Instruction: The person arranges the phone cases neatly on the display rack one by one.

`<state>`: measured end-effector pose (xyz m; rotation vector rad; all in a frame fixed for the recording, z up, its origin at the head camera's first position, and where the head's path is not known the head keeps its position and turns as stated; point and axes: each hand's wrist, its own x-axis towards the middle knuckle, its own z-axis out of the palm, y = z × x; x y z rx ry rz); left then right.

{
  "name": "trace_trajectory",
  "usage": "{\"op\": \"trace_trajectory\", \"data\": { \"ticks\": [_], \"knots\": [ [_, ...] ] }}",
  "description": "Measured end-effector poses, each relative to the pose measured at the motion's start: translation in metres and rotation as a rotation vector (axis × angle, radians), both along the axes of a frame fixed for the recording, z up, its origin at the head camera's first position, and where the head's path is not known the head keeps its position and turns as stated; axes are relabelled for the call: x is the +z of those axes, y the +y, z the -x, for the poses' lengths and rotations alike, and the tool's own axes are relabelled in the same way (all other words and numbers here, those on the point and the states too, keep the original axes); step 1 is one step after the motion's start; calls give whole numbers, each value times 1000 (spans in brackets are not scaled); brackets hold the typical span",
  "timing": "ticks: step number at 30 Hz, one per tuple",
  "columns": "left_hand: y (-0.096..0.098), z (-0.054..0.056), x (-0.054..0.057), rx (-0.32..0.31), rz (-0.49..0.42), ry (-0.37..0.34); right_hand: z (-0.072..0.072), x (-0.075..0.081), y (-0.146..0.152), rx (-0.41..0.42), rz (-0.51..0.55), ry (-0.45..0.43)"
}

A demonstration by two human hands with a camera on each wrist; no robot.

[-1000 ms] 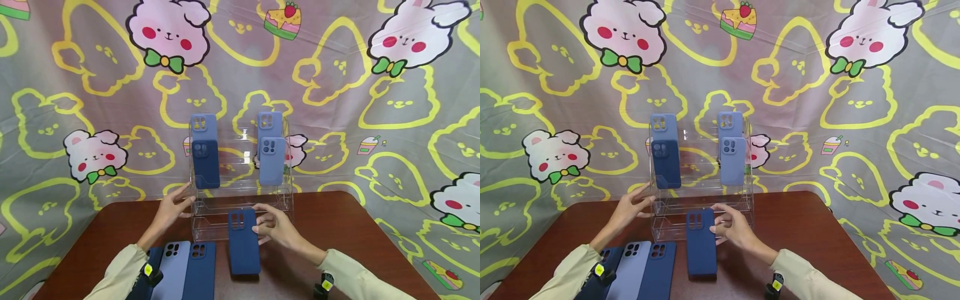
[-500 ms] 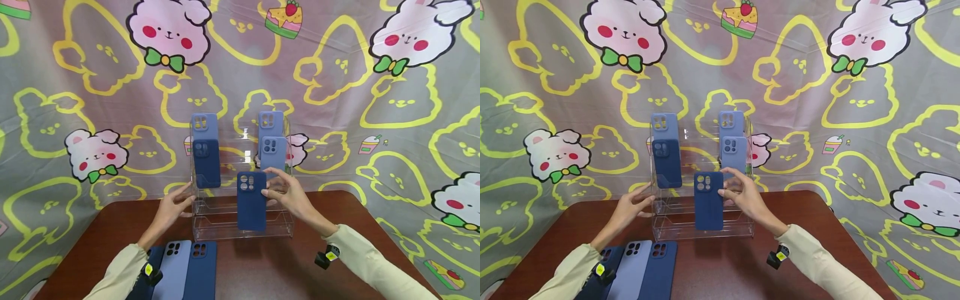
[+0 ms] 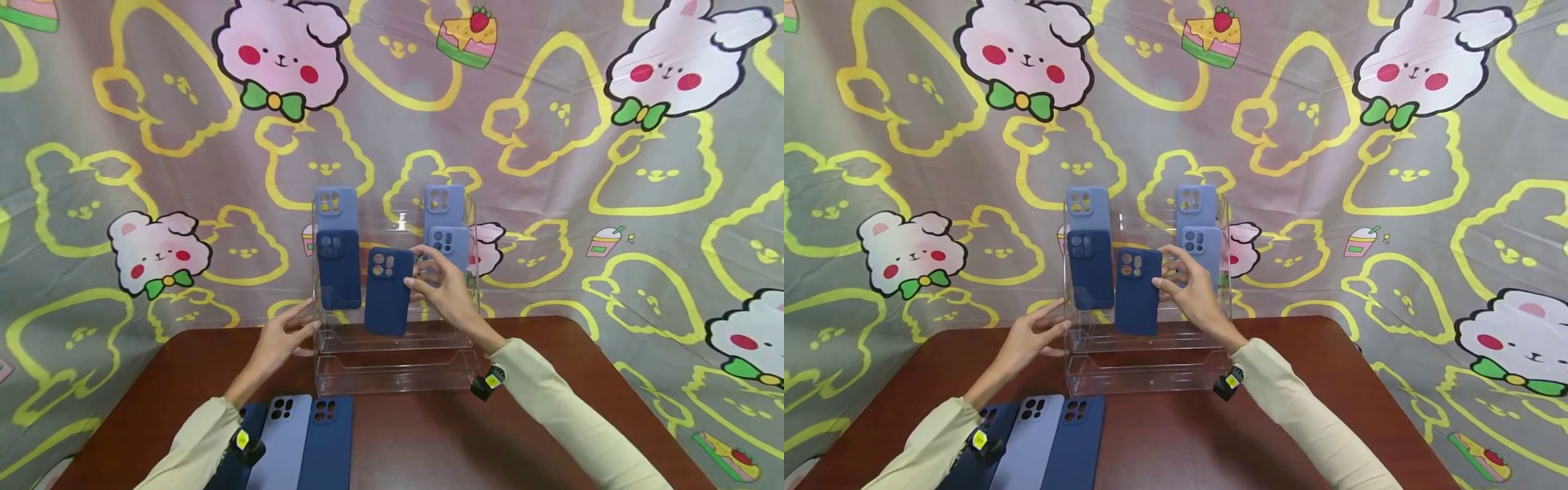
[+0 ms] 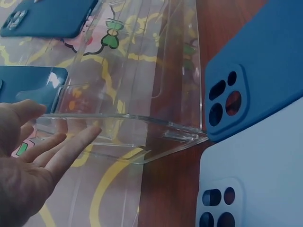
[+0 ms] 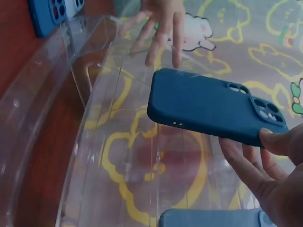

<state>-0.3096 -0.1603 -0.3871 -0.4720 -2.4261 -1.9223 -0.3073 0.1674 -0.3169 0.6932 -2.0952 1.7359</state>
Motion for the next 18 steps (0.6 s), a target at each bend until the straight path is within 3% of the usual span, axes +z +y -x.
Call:
{"op": "trace_trajectory", "data": {
  "ticks": [7, 13, 18],
  "knots": [
    [0, 0, 0, -1, -6, 4, 20, -9, -27, 8, -49, 77],
    [-2, -1, -1, -5, -12, 8, 27, -26, -44, 40, -88, 91],
    [-4, 0, -3, -18, -10, 3, 31, -35, -55, 75, -52, 81]
  ]
}}
